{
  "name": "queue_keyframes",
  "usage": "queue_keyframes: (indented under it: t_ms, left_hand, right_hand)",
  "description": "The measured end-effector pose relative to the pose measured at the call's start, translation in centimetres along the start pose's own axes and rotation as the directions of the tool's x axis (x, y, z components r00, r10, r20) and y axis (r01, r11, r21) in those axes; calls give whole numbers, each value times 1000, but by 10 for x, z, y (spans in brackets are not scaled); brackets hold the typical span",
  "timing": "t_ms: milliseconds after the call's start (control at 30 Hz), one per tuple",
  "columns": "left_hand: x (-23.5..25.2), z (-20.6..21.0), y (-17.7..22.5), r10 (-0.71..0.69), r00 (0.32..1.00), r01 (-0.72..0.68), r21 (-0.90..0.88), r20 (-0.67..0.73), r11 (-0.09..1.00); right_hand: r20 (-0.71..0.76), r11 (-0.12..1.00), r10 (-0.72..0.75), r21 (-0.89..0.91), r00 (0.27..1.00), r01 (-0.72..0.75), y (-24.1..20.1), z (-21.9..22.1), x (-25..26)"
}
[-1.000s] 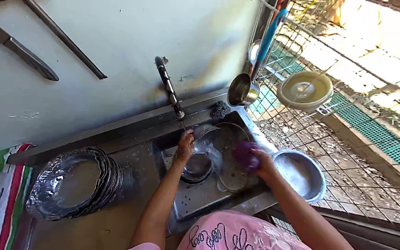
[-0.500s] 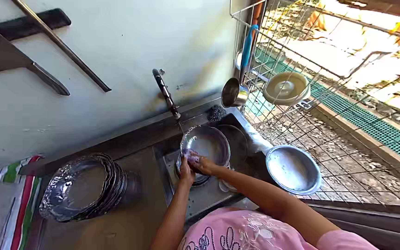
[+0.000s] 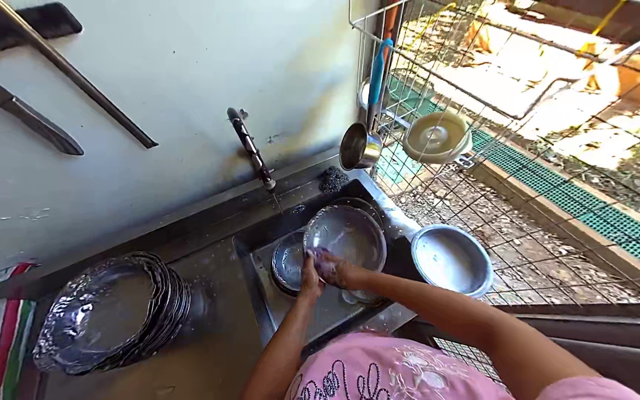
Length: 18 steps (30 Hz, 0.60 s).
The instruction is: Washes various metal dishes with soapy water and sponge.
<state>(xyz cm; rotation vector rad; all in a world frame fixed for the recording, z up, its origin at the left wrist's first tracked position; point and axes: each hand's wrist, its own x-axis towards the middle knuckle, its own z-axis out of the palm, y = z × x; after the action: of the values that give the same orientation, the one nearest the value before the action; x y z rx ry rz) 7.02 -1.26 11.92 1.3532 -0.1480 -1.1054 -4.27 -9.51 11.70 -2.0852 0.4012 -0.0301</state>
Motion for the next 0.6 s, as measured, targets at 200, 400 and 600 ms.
queue_keyframes:
  t_ms: [200, 400, 600]
  left_hand:
    - [-10, -19, -4, 0, 1000, -1, 59, 22, 998]
    - [6, -6, 15, 49, 999, -50, 77, 17, 996]
    - [2, -18, 8, -67, 998, 67, 8, -2, 998]
  right_hand:
    - [-37, 840, 122, -529, 992, -123, 30, -55, -14]
    - [84, 989, -31, -140, 996, 43, -11, -12, -3]
    - [251, 892, 127, -451, 960, 0, -19, -29, -11]
